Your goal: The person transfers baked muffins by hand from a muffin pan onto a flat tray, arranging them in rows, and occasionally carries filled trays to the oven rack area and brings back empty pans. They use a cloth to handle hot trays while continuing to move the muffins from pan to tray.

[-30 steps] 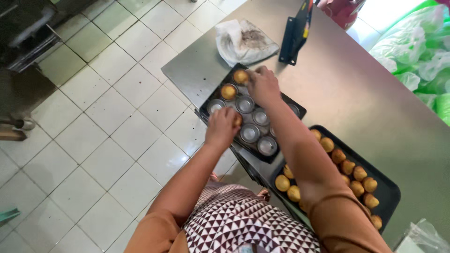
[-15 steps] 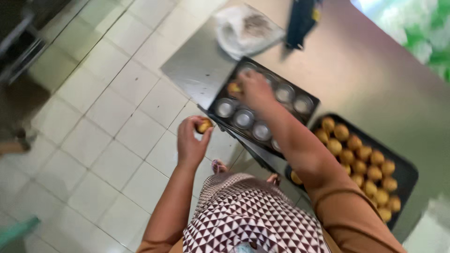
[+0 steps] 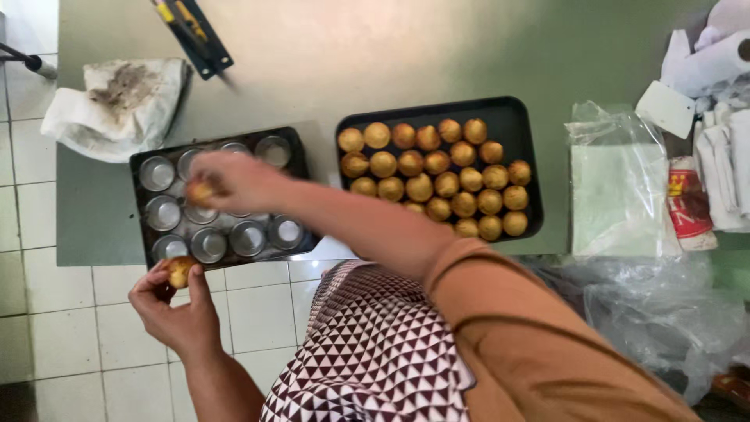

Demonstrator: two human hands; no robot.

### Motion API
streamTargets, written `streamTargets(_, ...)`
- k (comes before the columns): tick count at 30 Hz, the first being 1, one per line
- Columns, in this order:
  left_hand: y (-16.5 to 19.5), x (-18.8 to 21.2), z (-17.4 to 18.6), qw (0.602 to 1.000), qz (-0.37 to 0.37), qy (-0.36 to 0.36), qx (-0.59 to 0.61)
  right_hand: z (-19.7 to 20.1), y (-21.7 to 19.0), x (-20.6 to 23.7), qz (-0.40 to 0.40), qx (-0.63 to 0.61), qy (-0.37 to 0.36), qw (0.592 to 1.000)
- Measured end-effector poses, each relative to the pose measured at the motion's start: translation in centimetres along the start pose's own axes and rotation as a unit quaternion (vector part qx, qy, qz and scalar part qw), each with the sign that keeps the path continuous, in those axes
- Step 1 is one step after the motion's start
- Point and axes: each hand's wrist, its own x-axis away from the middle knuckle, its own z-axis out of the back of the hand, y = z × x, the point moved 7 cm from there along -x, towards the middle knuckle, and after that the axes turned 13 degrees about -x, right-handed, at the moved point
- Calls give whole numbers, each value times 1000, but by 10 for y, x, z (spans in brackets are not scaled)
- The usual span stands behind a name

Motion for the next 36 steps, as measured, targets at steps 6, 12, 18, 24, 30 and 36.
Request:
streamTargets(6, 67, 17, -55, 999, 2, -52, 11, 266, 74, 208, -203, -199, 169, 944)
streamTargets(12, 186, 40, -183, 963, -86, -226, 119, 388, 109, 372, -273, 253, 237, 897)
streamTargets(18, 344, 91, -369, 885, -317, -340, -27, 380, 133, 402, -281, 221, 228, 905)
streamTargets(24, 385, 122, -478, 848, -355, -354, -173, 418, 115, 402, -186, 154, 311, 919)
streamTargets(30, 364, 132, -484, 850, -341, -336, -221, 410, 120, 360, -191, 246, 322, 894)
streamTargets(36, 364, 127, -474, 873, -324, -324, -165, 402, 111, 349, -173, 279, 291, 899)
